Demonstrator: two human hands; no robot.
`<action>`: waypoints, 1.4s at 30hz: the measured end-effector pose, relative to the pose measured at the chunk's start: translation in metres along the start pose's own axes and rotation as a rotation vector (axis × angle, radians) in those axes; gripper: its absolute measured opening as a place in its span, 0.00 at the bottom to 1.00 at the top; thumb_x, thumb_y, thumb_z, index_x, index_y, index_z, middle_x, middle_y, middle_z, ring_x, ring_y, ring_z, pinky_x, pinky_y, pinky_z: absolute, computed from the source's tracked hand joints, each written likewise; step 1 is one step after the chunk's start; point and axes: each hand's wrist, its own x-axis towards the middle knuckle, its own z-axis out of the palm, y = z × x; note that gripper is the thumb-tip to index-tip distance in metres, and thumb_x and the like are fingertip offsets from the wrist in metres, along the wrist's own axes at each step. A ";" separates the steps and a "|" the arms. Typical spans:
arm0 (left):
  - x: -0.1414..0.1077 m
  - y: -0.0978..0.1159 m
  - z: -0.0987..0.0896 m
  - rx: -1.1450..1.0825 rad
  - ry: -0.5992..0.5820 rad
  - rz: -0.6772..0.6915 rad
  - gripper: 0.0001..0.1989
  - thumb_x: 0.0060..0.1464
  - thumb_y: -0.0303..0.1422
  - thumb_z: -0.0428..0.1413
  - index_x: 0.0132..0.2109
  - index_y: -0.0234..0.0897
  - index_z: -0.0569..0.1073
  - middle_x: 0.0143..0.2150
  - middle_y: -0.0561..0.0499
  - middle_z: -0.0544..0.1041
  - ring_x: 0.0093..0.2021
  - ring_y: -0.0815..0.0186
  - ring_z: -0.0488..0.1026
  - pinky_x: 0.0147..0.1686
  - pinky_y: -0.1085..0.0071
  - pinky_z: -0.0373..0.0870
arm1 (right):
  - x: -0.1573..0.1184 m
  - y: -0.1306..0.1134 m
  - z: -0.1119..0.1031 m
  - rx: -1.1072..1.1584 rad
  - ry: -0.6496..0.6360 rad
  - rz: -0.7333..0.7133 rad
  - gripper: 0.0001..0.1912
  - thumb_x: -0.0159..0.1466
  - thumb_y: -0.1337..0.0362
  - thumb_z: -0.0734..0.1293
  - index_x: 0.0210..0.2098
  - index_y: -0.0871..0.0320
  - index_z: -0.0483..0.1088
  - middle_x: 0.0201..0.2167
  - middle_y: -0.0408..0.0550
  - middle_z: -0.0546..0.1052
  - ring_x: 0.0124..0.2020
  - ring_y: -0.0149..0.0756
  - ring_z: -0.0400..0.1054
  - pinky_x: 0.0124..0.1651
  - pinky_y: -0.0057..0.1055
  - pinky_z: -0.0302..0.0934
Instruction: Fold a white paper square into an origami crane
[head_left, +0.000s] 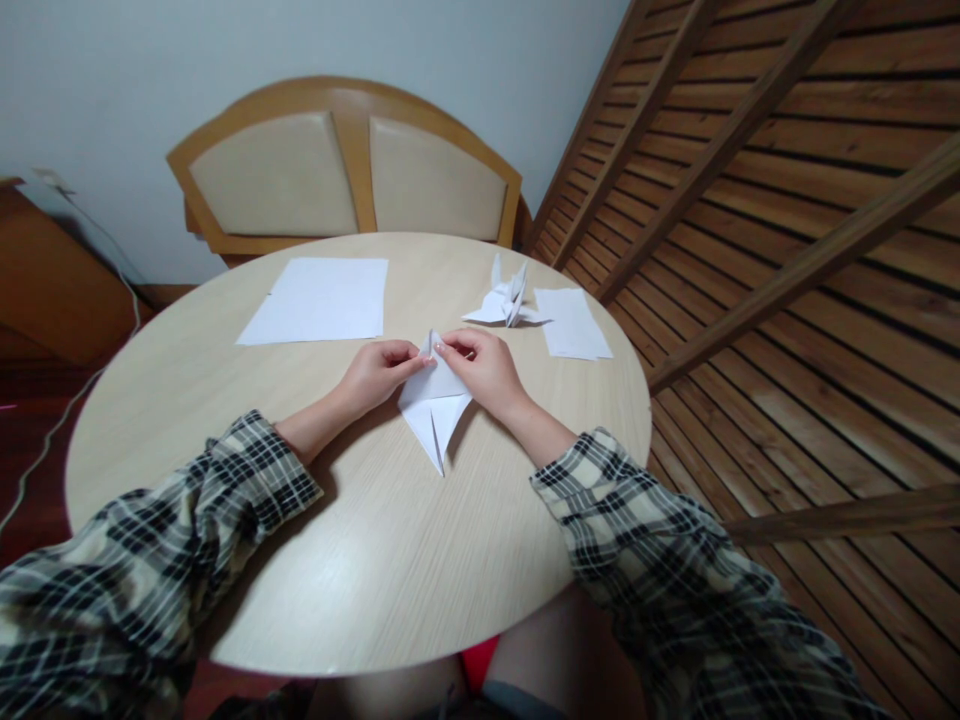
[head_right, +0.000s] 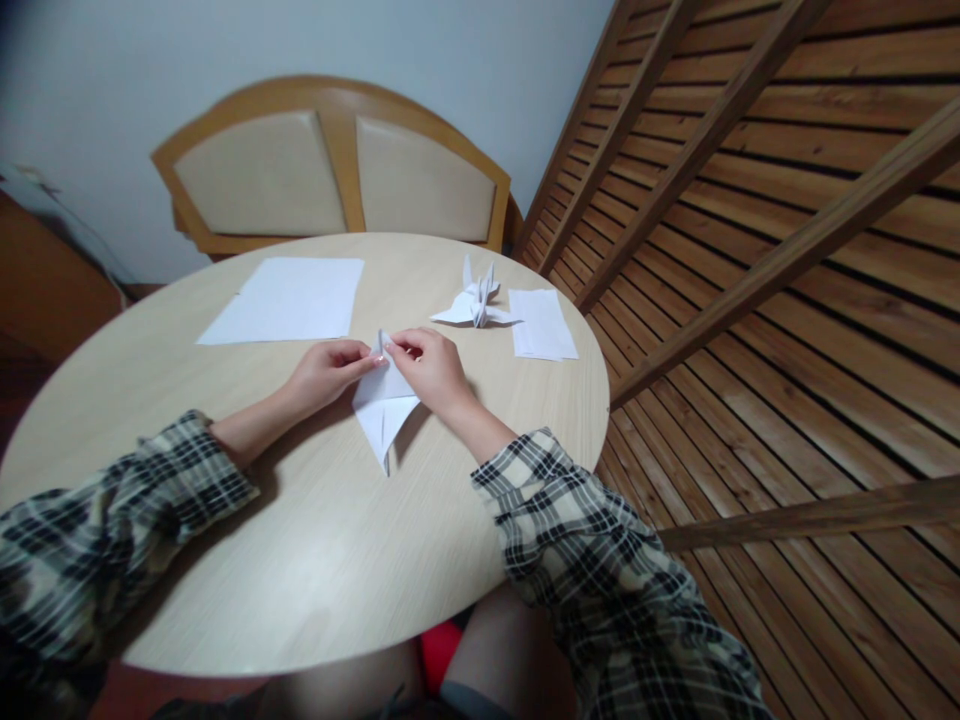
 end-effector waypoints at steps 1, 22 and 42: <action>0.000 -0.001 0.000 0.001 -0.005 -0.002 0.18 0.53 0.45 0.60 0.25 0.37 0.69 0.22 0.55 0.64 0.23 0.71 0.58 0.22 0.73 0.54 | 0.000 0.000 0.000 -0.004 -0.001 -0.002 0.05 0.63 0.66 0.70 0.32 0.55 0.79 0.33 0.46 0.81 0.34 0.35 0.72 0.39 0.33 0.66; 0.002 -0.001 -0.002 -0.024 -0.045 -0.036 0.17 0.53 0.44 0.60 0.25 0.37 0.70 0.21 0.55 0.64 0.23 0.71 0.57 0.23 0.71 0.52 | 0.000 0.001 0.000 -0.037 0.008 -0.046 0.06 0.63 0.68 0.70 0.30 0.55 0.78 0.30 0.46 0.79 0.33 0.35 0.71 0.38 0.33 0.65; 0.001 0.000 0.003 -0.089 0.012 -0.009 0.21 0.59 0.49 0.54 0.28 0.37 0.72 0.25 0.52 0.68 0.28 0.67 0.63 0.29 0.69 0.63 | -0.004 0.001 0.003 0.066 0.012 -0.029 0.08 0.64 0.58 0.70 0.33 0.56 0.77 0.34 0.47 0.80 0.34 0.34 0.71 0.39 0.33 0.65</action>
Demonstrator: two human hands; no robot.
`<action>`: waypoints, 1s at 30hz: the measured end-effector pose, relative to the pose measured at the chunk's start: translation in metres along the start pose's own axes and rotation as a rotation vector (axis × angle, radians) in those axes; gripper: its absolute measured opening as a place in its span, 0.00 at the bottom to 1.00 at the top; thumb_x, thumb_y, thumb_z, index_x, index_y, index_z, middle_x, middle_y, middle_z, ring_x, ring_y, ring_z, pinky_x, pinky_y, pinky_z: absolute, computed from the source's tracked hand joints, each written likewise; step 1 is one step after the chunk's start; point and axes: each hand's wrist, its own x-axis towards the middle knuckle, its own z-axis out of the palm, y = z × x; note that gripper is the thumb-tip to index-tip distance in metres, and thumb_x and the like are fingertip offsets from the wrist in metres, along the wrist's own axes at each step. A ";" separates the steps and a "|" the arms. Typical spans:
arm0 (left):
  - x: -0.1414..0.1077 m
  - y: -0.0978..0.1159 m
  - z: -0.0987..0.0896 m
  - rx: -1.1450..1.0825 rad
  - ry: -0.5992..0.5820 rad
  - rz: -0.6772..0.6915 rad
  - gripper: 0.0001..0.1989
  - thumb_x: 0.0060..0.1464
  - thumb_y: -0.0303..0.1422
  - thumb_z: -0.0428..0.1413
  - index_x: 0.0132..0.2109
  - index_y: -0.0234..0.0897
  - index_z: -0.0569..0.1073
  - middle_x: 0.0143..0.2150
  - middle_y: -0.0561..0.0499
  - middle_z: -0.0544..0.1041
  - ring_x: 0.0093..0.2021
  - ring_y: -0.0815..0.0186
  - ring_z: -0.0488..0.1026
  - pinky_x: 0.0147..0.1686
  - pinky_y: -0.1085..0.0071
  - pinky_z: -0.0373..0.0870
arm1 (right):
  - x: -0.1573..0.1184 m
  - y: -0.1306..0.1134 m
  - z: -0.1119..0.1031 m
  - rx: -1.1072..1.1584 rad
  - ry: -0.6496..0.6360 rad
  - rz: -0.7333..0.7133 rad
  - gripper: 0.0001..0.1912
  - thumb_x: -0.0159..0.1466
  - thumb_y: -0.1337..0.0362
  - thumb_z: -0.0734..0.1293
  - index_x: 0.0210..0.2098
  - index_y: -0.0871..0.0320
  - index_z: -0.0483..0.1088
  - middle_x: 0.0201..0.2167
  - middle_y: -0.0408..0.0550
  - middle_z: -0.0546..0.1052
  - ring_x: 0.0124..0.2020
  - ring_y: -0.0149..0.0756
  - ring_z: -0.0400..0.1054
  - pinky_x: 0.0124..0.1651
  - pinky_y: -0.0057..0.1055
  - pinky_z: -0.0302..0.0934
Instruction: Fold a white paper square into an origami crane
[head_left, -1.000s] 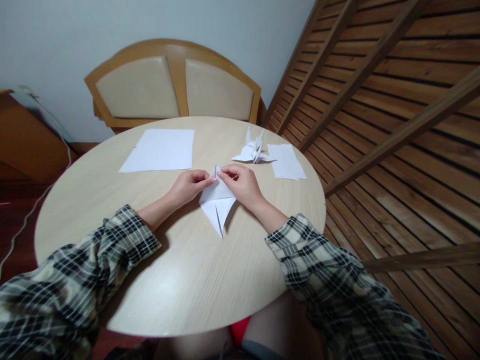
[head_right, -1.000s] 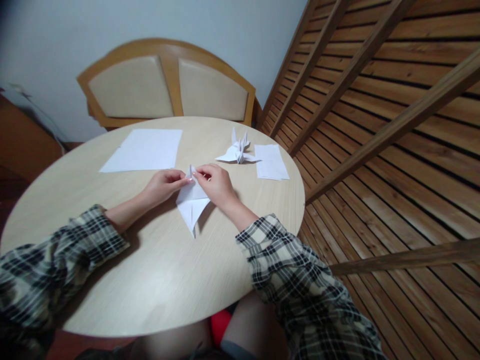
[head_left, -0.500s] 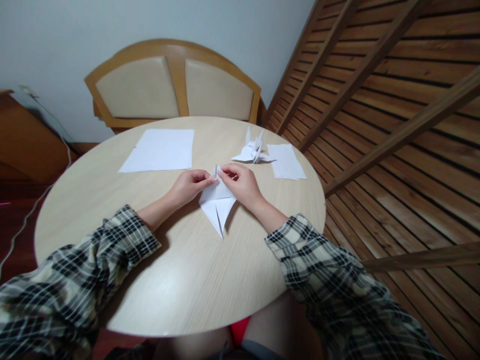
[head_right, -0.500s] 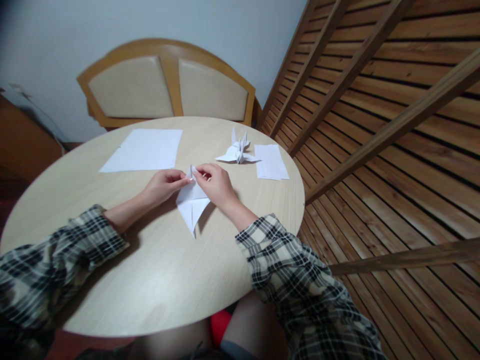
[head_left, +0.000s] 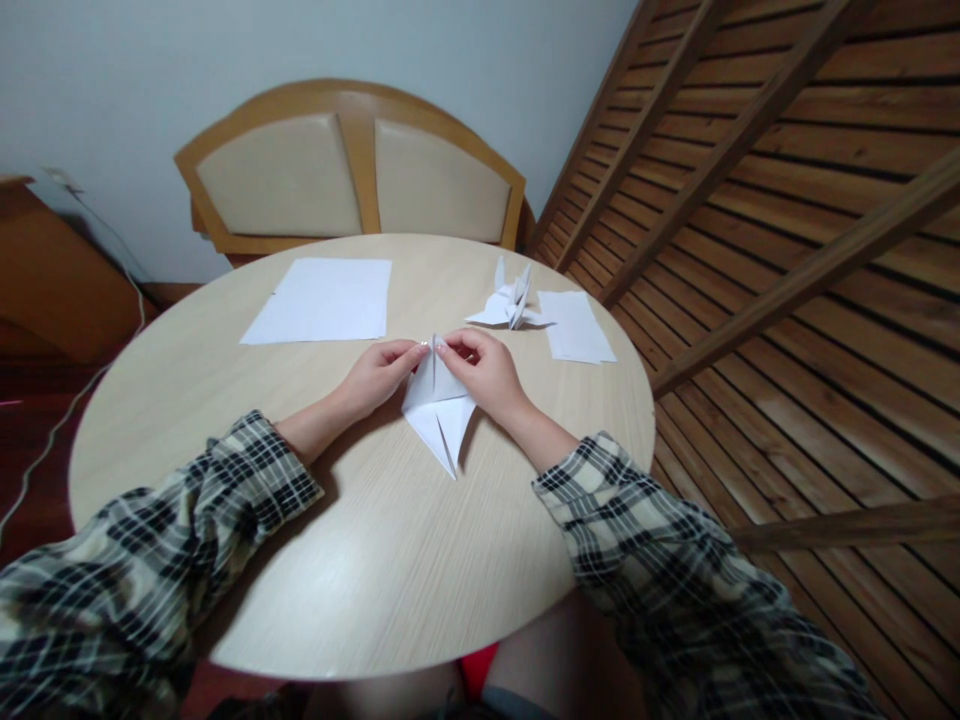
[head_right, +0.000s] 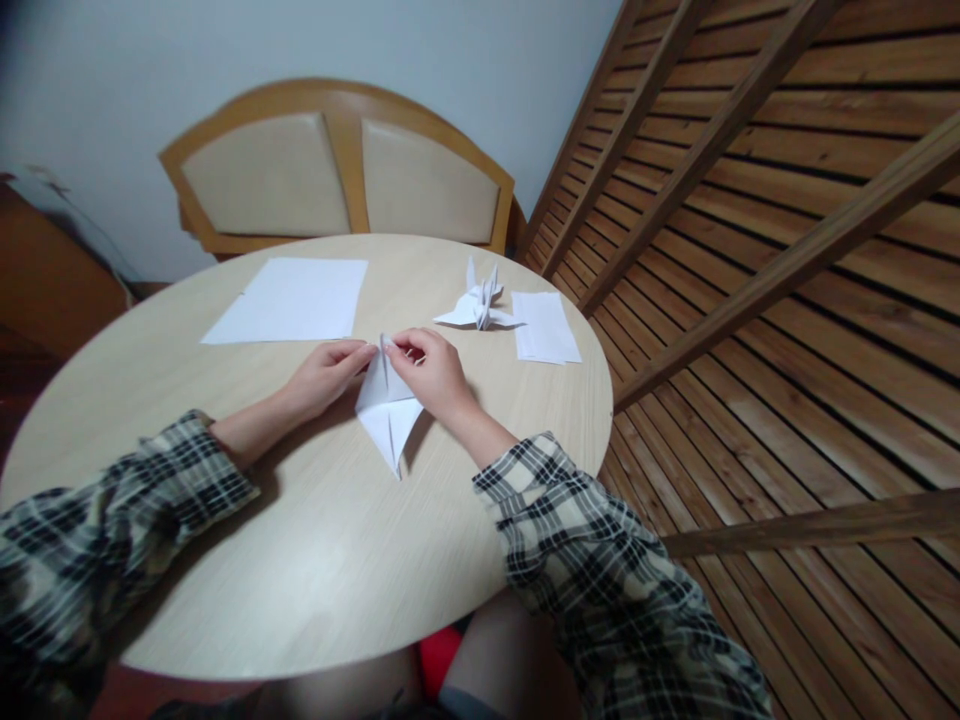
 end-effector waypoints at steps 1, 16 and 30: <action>0.000 0.000 0.000 -0.004 0.001 0.003 0.20 0.59 0.49 0.55 0.29 0.37 0.73 0.25 0.52 0.68 0.27 0.67 0.63 0.29 0.69 0.62 | 0.000 0.000 0.000 0.004 0.003 0.002 0.08 0.64 0.59 0.70 0.33 0.56 0.77 0.34 0.47 0.79 0.34 0.34 0.71 0.39 0.33 0.65; -0.002 0.005 0.003 -0.028 0.035 0.017 0.18 0.58 0.46 0.57 0.28 0.37 0.73 0.25 0.54 0.68 0.28 0.68 0.63 0.29 0.70 0.63 | -0.002 -0.001 0.001 -0.003 0.043 -0.007 0.04 0.63 0.64 0.69 0.33 0.56 0.76 0.34 0.47 0.79 0.36 0.35 0.71 0.39 0.34 0.66; -0.002 0.003 0.011 -0.117 0.108 0.074 0.17 0.55 0.47 0.61 0.32 0.36 0.78 0.27 0.52 0.74 0.29 0.68 0.66 0.29 0.72 0.64 | -0.003 0.003 0.003 0.041 0.091 -0.065 0.02 0.63 0.65 0.69 0.35 0.57 0.75 0.34 0.47 0.78 0.34 0.34 0.70 0.37 0.33 0.65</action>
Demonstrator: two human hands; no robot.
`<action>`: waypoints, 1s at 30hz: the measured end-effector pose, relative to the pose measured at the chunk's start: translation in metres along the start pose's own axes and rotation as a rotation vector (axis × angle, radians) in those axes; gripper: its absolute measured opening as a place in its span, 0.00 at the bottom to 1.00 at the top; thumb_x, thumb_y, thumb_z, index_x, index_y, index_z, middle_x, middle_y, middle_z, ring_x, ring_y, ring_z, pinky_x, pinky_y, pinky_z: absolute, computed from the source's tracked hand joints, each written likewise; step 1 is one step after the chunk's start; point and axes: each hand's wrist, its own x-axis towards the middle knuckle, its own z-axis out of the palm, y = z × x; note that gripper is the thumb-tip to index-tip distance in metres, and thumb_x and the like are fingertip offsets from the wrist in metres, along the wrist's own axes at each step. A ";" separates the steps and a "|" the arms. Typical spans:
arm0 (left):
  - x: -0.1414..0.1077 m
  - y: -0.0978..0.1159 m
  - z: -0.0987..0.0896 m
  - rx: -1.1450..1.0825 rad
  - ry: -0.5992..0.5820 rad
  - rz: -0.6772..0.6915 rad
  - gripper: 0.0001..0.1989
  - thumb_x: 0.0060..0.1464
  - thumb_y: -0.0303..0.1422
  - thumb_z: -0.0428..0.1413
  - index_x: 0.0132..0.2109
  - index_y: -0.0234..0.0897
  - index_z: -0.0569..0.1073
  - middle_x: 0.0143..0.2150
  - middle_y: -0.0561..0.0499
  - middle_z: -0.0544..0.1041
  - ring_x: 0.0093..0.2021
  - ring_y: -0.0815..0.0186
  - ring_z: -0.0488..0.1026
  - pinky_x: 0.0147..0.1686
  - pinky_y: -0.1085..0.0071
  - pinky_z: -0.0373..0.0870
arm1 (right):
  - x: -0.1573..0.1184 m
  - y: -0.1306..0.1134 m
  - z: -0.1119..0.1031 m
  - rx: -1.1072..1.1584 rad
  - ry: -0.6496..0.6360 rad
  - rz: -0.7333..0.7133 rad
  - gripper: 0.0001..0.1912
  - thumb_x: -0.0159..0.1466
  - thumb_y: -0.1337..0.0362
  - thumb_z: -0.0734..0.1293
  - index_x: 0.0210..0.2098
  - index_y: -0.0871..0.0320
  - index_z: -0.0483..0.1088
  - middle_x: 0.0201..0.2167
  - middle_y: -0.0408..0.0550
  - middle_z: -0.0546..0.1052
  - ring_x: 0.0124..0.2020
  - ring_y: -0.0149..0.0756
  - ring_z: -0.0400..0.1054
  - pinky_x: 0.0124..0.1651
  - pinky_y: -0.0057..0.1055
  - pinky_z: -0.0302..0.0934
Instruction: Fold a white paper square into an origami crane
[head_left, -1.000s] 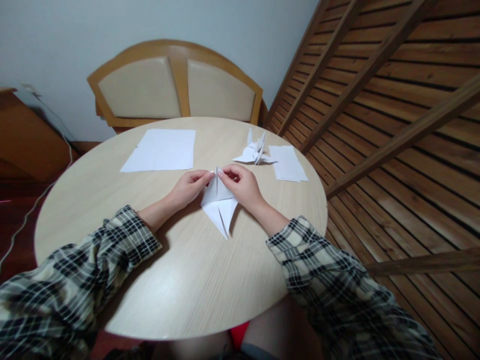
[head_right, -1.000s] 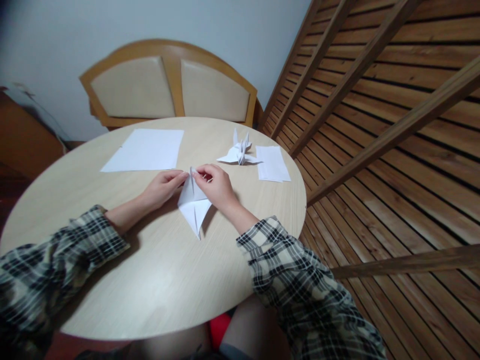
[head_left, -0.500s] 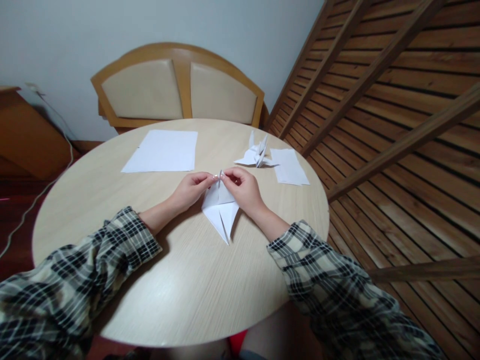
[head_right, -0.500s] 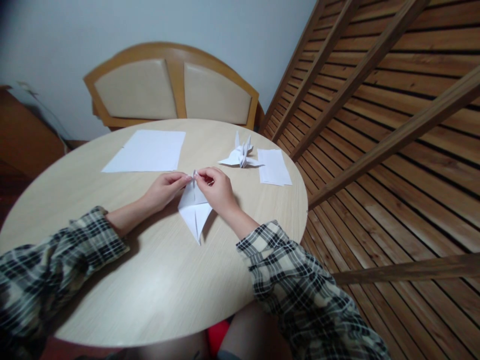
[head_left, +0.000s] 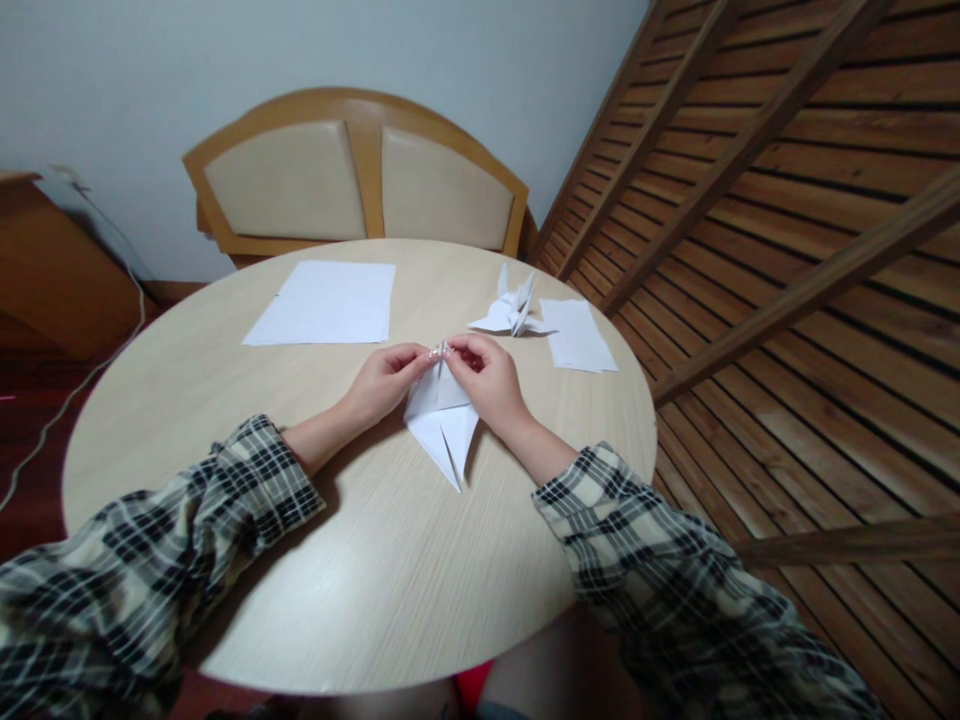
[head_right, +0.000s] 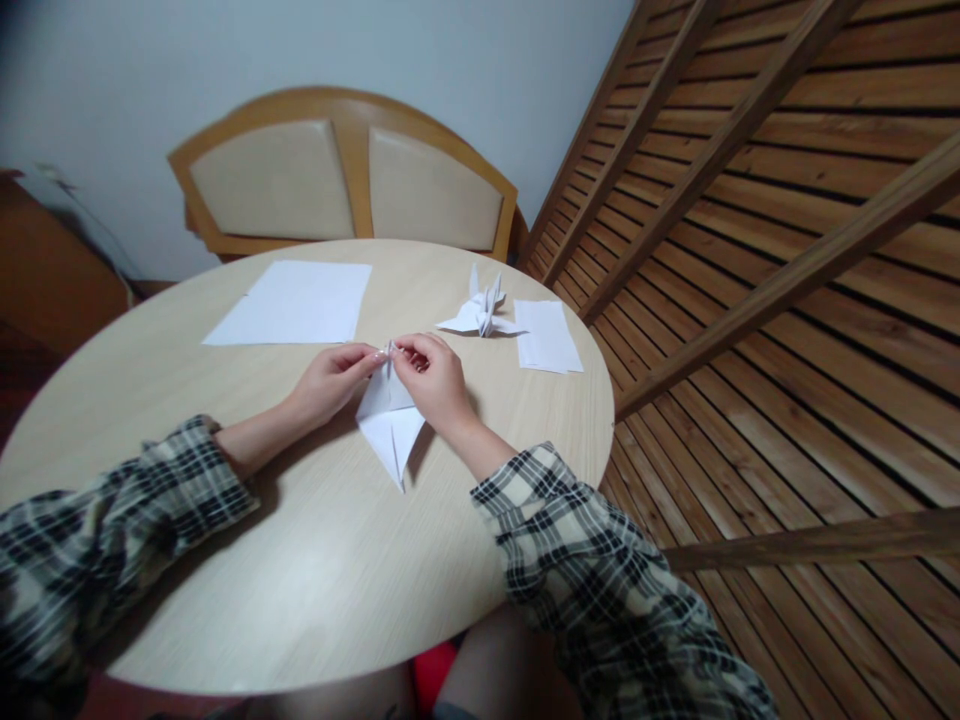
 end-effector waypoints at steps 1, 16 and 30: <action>0.000 0.001 0.001 -0.018 0.005 0.007 0.17 0.55 0.46 0.61 0.33 0.36 0.78 0.28 0.51 0.75 0.29 0.68 0.66 0.30 0.72 0.64 | 0.000 0.000 0.000 0.006 0.001 0.002 0.02 0.63 0.65 0.69 0.35 0.57 0.75 0.34 0.46 0.77 0.34 0.34 0.70 0.37 0.33 0.65; 0.000 -0.001 0.000 -0.053 -0.012 -0.012 0.15 0.56 0.44 0.61 0.33 0.35 0.79 0.27 0.53 0.73 0.28 0.69 0.65 0.29 0.73 0.63 | 0.000 -0.004 -0.001 -0.039 0.012 -0.035 0.05 0.66 0.64 0.68 0.34 0.57 0.74 0.35 0.47 0.78 0.37 0.35 0.72 0.39 0.34 0.66; 0.001 -0.001 -0.003 -0.062 -0.009 -0.019 0.13 0.54 0.42 0.64 0.32 0.36 0.80 0.27 0.51 0.76 0.28 0.68 0.68 0.30 0.71 0.65 | -0.001 -0.006 -0.002 -0.076 0.000 -0.063 0.06 0.66 0.64 0.67 0.34 0.56 0.75 0.34 0.47 0.76 0.36 0.34 0.70 0.36 0.32 0.64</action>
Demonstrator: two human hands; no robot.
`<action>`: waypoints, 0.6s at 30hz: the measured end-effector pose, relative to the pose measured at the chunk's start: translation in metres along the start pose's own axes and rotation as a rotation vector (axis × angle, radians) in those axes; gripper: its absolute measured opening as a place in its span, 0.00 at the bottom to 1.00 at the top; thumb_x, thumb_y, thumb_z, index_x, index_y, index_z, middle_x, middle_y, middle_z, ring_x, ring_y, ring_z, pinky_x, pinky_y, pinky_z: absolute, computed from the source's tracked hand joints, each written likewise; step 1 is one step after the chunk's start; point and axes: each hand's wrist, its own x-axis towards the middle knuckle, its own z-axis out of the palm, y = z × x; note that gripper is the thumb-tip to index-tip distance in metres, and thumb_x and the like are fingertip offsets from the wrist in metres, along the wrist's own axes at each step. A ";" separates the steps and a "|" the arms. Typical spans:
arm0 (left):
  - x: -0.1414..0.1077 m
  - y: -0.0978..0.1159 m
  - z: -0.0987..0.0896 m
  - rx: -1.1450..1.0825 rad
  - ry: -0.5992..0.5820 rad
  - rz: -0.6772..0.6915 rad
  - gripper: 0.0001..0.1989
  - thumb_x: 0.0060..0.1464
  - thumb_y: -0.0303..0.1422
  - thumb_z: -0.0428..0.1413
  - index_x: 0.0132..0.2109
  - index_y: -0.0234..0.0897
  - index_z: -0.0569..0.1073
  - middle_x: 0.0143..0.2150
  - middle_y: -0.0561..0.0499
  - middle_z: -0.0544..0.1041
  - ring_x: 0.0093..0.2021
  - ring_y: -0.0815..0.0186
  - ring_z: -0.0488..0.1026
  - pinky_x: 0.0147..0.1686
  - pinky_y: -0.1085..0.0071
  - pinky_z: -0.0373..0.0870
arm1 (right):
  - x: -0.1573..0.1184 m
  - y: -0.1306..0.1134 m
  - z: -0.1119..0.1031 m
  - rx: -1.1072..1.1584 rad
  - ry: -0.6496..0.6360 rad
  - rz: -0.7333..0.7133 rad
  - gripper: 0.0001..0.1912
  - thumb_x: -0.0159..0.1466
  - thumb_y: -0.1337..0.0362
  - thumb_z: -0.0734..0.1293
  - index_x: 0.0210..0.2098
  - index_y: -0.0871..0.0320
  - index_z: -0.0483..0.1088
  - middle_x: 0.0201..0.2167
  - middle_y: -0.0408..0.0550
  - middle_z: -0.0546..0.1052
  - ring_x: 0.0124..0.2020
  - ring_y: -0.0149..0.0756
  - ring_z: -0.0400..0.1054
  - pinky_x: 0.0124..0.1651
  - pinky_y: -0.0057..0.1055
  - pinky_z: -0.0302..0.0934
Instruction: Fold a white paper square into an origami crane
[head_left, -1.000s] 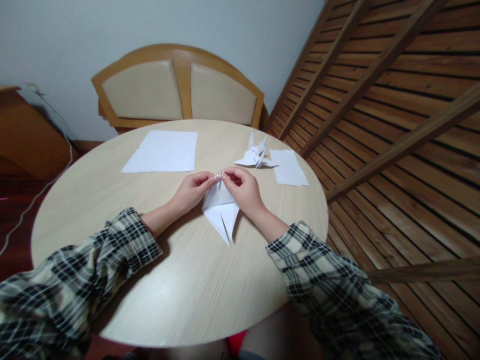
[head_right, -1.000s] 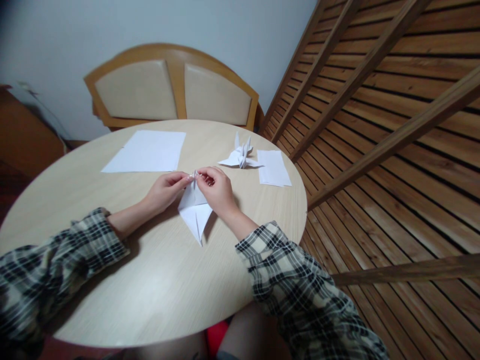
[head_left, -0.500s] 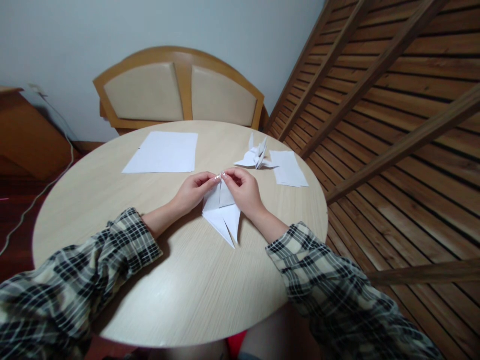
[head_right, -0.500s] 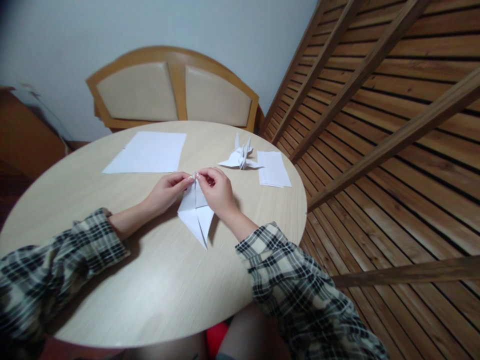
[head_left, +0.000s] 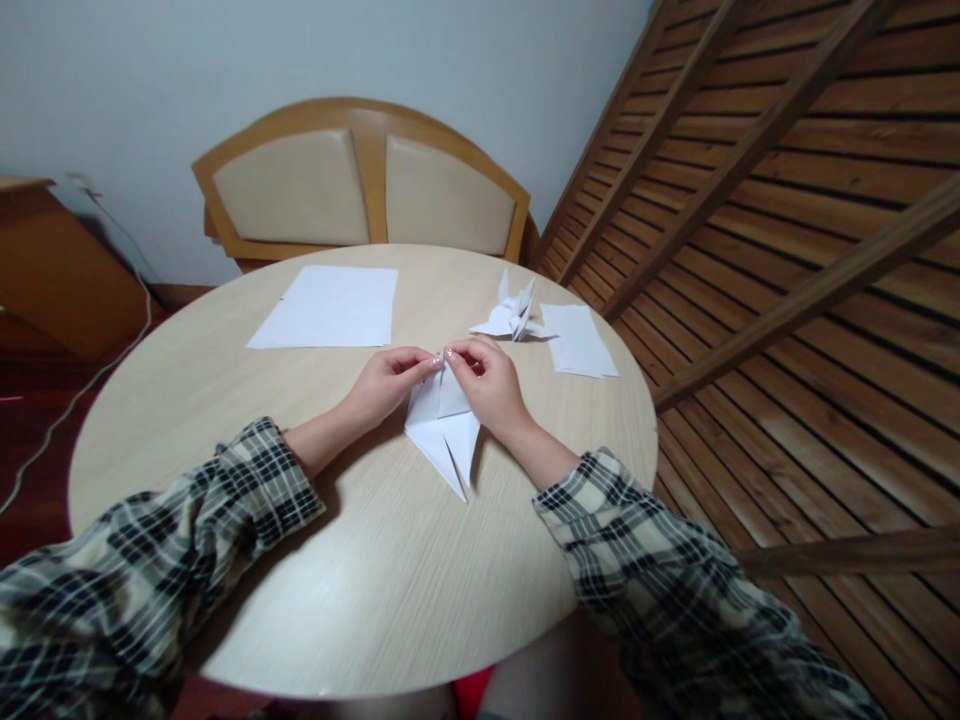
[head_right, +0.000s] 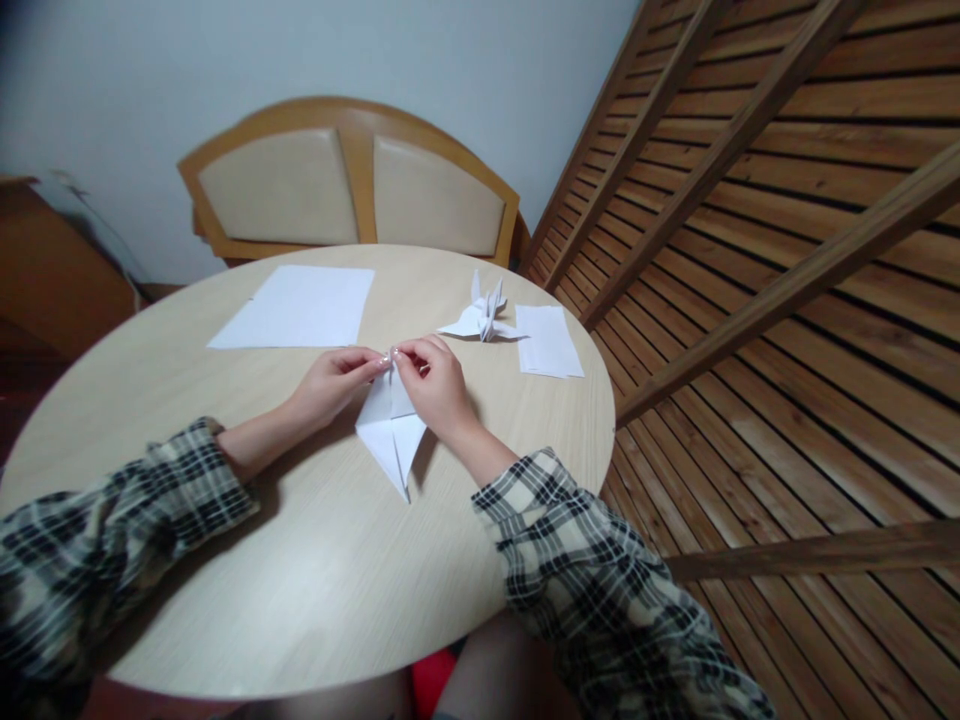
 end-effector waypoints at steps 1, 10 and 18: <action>0.000 0.000 0.000 -0.002 0.000 0.003 0.13 0.54 0.43 0.64 0.31 0.36 0.80 0.27 0.52 0.75 0.28 0.68 0.67 0.30 0.71 0.64 | 0.000 0.000 0.000 0.003 -0.001 0.001 0.06 0.66 0.64 0.67 0.34 0.57 0.75 0.34 0.47 0.76 0.36 0.34 0.70 0.36 0.32 0.64; -0.002 0.004 0.003 0.024 -0.005 0.033 0.14 0.55 0.43 0.63 0.31 0.36 0.79 0.27 0.52 0.75 0.27 0.69 0.67 0.28 0.72 0.64 | 0.000 -0.002 -0.002 -0.021 -0.008 0.035 0.06 0.65 0.64 0.67 0.33 0.56 0.75 0.33 0.46 0.76 0.36 0.35 0.70 0.37 0.33 0.65; -0.003 0.003 0.002 0.068 -0.001 0.039 0.14 0.54 0.44 0.64 0.32 0.35 0.81 0.27 0.51 0.76 0.27 0.69 0.68 0.27 0.73 0.65 | 0.001 -0.005 -0.004 -0.017 -0.011 0.054 0.07 0.65 0.64 0.68 0.31 0.55 0.76 0.32 0.46 0.78 0.36 0.35 0.71 0.37 0.33 0.65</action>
